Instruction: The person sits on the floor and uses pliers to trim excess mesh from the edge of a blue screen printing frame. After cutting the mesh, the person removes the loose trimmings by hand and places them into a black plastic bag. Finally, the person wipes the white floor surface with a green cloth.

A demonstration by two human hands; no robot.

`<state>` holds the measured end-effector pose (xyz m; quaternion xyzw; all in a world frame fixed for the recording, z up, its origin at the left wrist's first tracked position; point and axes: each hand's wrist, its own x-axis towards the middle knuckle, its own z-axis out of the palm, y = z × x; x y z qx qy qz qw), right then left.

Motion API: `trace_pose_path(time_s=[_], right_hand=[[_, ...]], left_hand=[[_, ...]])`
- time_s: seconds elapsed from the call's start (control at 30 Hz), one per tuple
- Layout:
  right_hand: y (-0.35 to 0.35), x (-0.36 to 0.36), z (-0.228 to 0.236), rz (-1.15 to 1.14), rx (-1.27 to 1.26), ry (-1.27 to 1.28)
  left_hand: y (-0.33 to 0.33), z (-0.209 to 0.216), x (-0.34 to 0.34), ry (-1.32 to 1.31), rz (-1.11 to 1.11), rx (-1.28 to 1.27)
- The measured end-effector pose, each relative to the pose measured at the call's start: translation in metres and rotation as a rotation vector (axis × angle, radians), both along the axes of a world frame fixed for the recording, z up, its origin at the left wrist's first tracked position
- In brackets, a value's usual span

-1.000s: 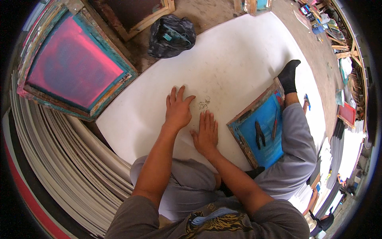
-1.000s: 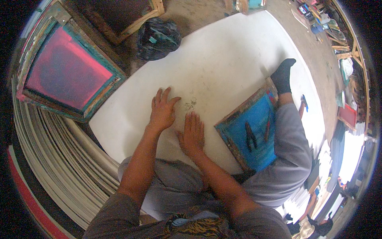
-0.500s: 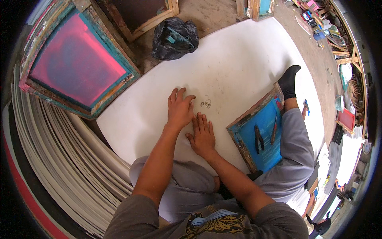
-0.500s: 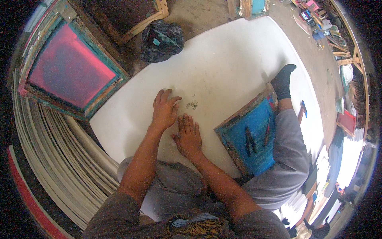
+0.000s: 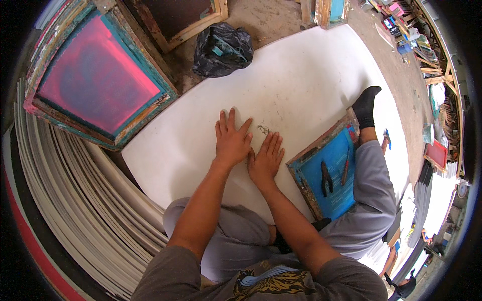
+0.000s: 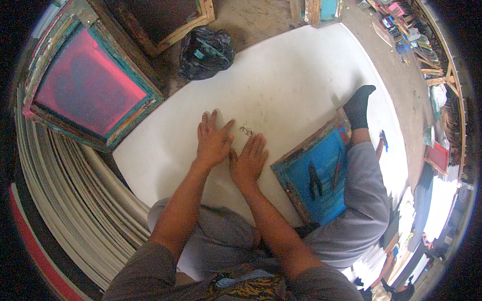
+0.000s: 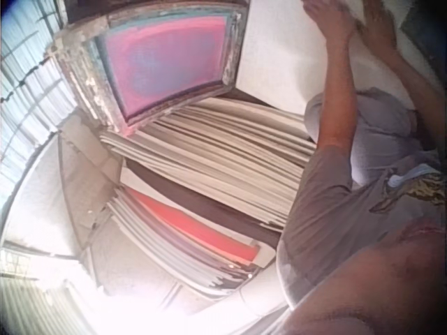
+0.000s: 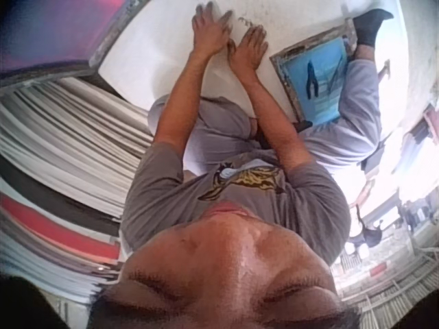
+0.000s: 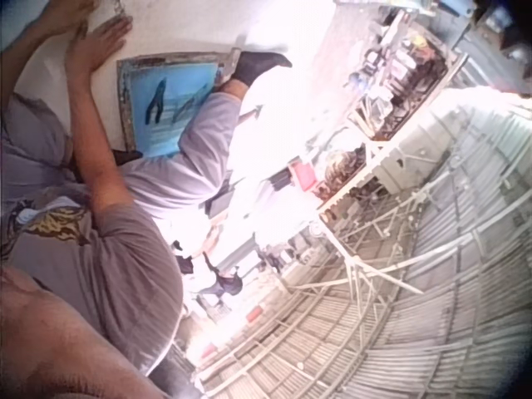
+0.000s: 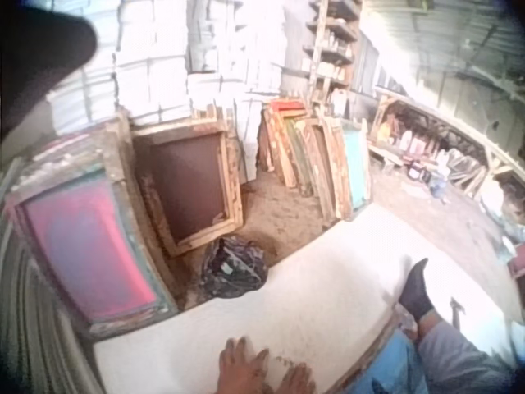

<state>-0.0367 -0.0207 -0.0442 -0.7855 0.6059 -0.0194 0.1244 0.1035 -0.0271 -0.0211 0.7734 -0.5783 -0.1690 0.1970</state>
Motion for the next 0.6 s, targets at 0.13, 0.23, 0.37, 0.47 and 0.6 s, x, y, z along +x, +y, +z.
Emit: trace_pose_path(time_s=[0.13,0.23,0.37,0.47,0.6], right_hand=[[-0.016,0.008,-0.009,0.047,-0.057,-0.082],[-0.031,0.006,-0.004,0.083,-0.164,-0.039],[-0.061,0.007,0.01,0.059,-0.226,-0.154],[-0.07,0.007,0.006,0.095,-0.251,-0.192],[-0.07,0.003,-0.018,0.113,-0.288,-0.264]], left_hand=[[0.002,0.001,-0.001,0.027,-0.024,0.016],[0.0,0.001,0.002,0.046,-0.004,0.011],[-0.001,-0.002,0.001,0.055,0.035,-0.008],[-0.001,-0.002,0.002,0.063,0.041,-0.034],[-0.002,-0.001,0.001,0.064,0.045,-0.05]])
